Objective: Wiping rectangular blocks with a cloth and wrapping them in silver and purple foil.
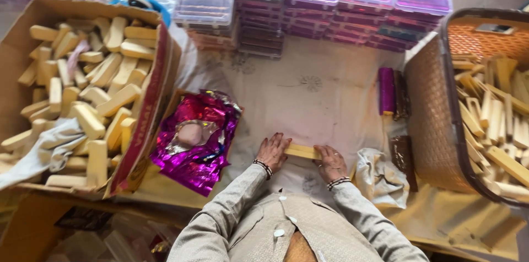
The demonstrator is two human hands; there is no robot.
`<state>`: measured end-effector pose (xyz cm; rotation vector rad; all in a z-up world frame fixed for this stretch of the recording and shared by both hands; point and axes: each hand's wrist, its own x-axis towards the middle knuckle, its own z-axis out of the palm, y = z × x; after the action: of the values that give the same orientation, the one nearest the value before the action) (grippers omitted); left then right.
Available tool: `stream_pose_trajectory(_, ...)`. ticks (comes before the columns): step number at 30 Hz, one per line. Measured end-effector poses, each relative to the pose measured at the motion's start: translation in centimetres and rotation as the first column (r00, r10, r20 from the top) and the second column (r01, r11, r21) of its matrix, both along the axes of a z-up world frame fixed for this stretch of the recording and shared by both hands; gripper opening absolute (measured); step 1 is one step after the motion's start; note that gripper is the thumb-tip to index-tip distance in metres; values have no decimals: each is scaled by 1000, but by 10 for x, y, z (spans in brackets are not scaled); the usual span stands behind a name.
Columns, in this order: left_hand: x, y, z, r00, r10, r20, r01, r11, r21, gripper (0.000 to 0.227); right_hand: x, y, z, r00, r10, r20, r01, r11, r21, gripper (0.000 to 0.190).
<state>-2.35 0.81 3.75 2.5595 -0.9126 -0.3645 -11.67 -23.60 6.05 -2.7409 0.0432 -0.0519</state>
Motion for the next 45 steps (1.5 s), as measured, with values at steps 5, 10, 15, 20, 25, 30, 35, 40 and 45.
stream_pose_trajectory(5, 3, 51, 22, 988, 88, 123, -54, 965, -256, 52, 16, 6, 21, 996, -76, -52, 75, 997, -8, 54)
stream_pose_trajectory(10, 17, 121, 88, 897, 388, 212, -236, 826, -513, 41, 43, 22, 36, 997, -65, -31, 65, 998, -9, 49)
stream_pose_trajectory(15, 48, 204, 60, 705, 679, 203, -546, 703, -455, 43, 81, 69, 66, 976, 186, 117, -180, 982, -58, 29)
stream_pose_trajectory(20, 58, 241, 8, 645, 760, 79, -707, 632, -318, 56, 109, 137, 96, 884, 430, 183, -415, 902, -119, 25)
stream_pose_trajectory(25, 52, 240, 2, 621, 779, 85, -741, 619, -260, 69, 129, 202, 106, 725, 649, 232, -633, 760, -146, 23)
stream_pose_trajectory(30, 52, 236, -22, 587, 803, 105, -769, 593, -237, 79, 154, 249, 101, 670, 740, 50, -678, 639, -363, 19)
stream_pose_trajectory(35, 53, 238, -20, 578, 813, 74, -782, 578, -234, 76, 168, 276, 95, 672, 739, -52, -697, 608, -380, 38)
stream_pose_trajectory(40, 51, 233, 3, 558, 829, 27, -810, 551, -202, 77, 164, 283, 86, 692, 645, -325, -722, 620, -308, 49)
stream_pose_trajectory(45, 45, 232, 14, 553, 832, 45, -796, 543, -268, 81, 158, 282, 75, 692, 701, -174, -713, 624, -319, 42)
